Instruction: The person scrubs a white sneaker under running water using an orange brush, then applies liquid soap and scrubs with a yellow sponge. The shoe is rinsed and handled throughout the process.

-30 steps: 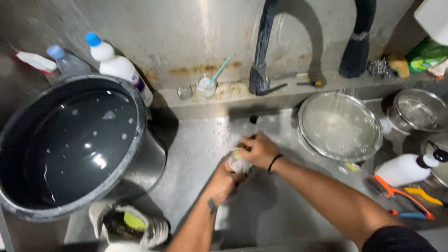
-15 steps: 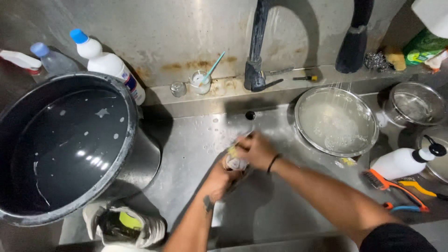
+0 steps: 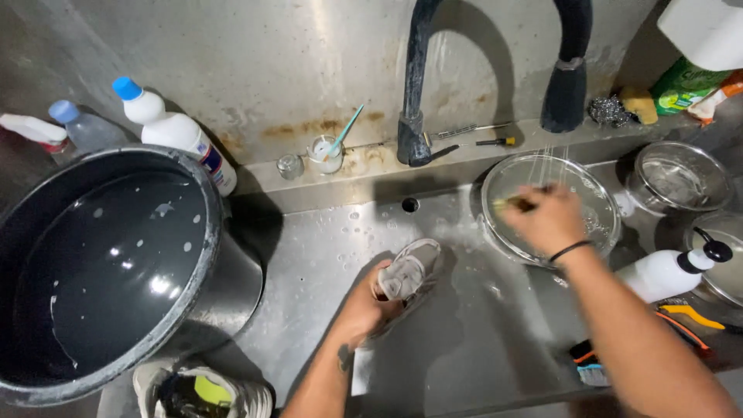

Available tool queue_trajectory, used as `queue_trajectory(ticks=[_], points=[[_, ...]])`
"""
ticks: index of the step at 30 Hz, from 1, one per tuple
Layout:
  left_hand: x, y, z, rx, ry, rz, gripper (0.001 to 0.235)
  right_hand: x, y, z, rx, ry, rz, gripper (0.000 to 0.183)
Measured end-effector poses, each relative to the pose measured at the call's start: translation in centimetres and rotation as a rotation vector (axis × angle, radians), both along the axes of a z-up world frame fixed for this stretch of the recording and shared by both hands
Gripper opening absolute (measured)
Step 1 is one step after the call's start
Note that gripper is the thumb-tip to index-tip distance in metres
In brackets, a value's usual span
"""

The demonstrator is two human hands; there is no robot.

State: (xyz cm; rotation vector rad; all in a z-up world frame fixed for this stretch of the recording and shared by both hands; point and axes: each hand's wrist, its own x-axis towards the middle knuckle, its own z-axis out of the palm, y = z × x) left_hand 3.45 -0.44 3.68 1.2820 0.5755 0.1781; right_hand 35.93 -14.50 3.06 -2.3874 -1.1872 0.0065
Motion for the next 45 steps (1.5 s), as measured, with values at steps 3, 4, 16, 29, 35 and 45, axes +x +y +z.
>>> queue_trajectory(ticks=[3, 4, 16, 29, 35, 45], points=[[0.5, -0.8, 0.7, -0.110, 0.159, 0.141, 0.107, 2.8, -2.1, 0.2, -0.458, 0.381, -0.422, 0.070], [0.5, -1.0, 0.1, -0.080, 0.194, 0.147, 0.098, 1.8, -2.1, 0.8, -0.365, 0.371, -0.407, 0.067], [0.9, -1.6, -4.8, 0.091, 0.019, 0.166, 0.072, -15.0, 5.7, 0.5, -0.080, 0.494, 0.227, 0.033], [2.0, -0.3, -5.2, 0.070, -0.151, 0.101, 0.072, -11.1, 7.4, -9.1, 0.035, 0.110, 0.233, 0.030], [2.4, -1.5, -0.5, 0.086, -0.166, 0.097, 0.068, -17.5, 5.5, -2.2, 0.090, 0.732, 0.283, 0.066], [1.5, -0.1, -7.8, 0.121, -0.103, 0.121, 0.061, -11.4, 6.6, -11.7, 0.312, 0.159, 0.421, 0.016]])
